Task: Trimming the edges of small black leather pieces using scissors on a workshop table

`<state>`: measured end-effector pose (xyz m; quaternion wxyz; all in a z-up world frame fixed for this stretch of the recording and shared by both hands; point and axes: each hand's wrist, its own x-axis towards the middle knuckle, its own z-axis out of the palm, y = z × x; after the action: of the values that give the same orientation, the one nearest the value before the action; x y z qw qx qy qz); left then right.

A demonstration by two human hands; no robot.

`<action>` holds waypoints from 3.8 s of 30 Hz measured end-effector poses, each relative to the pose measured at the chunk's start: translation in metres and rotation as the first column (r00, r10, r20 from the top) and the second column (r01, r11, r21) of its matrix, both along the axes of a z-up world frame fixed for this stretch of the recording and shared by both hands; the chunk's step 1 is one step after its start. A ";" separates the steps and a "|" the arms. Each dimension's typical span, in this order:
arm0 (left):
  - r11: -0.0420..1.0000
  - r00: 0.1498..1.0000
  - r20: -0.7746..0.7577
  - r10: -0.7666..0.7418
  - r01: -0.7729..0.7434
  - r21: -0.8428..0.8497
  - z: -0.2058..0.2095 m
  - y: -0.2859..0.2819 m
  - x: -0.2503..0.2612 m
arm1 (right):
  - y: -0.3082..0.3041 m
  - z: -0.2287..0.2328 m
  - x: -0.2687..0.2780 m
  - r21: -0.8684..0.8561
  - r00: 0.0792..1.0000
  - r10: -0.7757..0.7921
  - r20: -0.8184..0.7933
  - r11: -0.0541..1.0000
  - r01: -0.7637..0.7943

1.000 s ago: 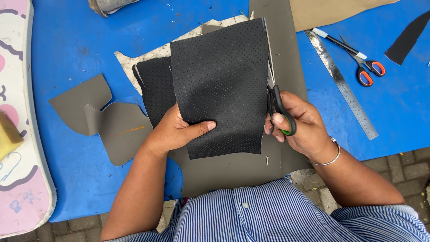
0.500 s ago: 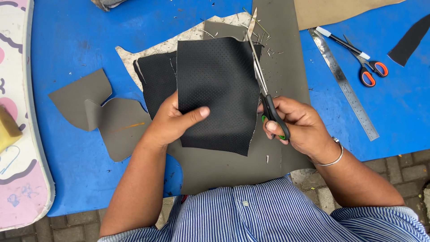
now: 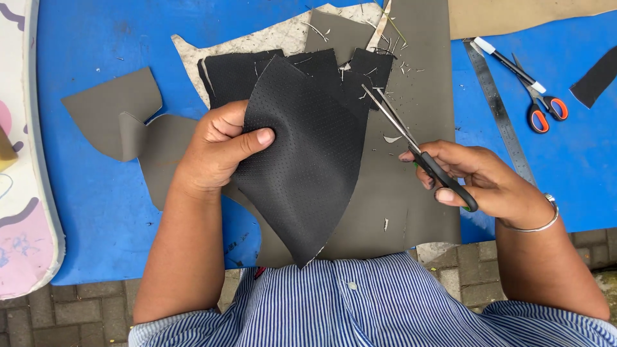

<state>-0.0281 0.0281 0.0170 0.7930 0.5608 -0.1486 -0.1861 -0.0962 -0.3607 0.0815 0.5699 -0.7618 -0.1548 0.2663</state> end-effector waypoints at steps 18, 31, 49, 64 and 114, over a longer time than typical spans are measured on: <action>0.977 0.991 -0.082 -0.110 0.092 -0.194 -0.010 0.011 0.005 | 0.007 -0.032 0.014 0.088 0.996 0.037 -0.077 0.996 -0.030; 0.766 0.992 -0.112 0.060 -0.118 -0.632 -0.038 0.005 0.016 | 0.067 -0.022 0.043 0.350 0.982 0.173 -0.072 0.926 -0.137; 0.991 0.991 -0.084 0.101 -0.108 -0.083 -0.022 0.012 0.024 | 0.077 -0.034 0.067 0.306 0.997 -0.073 0.009 0.950 0.067; 0.979 0.970 0.144 0.195 -0.183 -0.094 -0.017 -0.036 0.021 | 0.102 -0.044 0.082 0.515 0.845 -0.507 -0.171 0.685 0.515; 0.702 0.798 0.531 0.285 -0.551 0.451 -0.012 -0.024 0.024 | 0.052 -0.034 0.056 -0.217 0.849 -0.291 0.442 0.883 0.416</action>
<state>-0.0039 0.0038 0.0051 0.5499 0.8217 -0.1168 0.0932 -0.0405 -0.3089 0.0477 0.4416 -0.8936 -0.0792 0.0161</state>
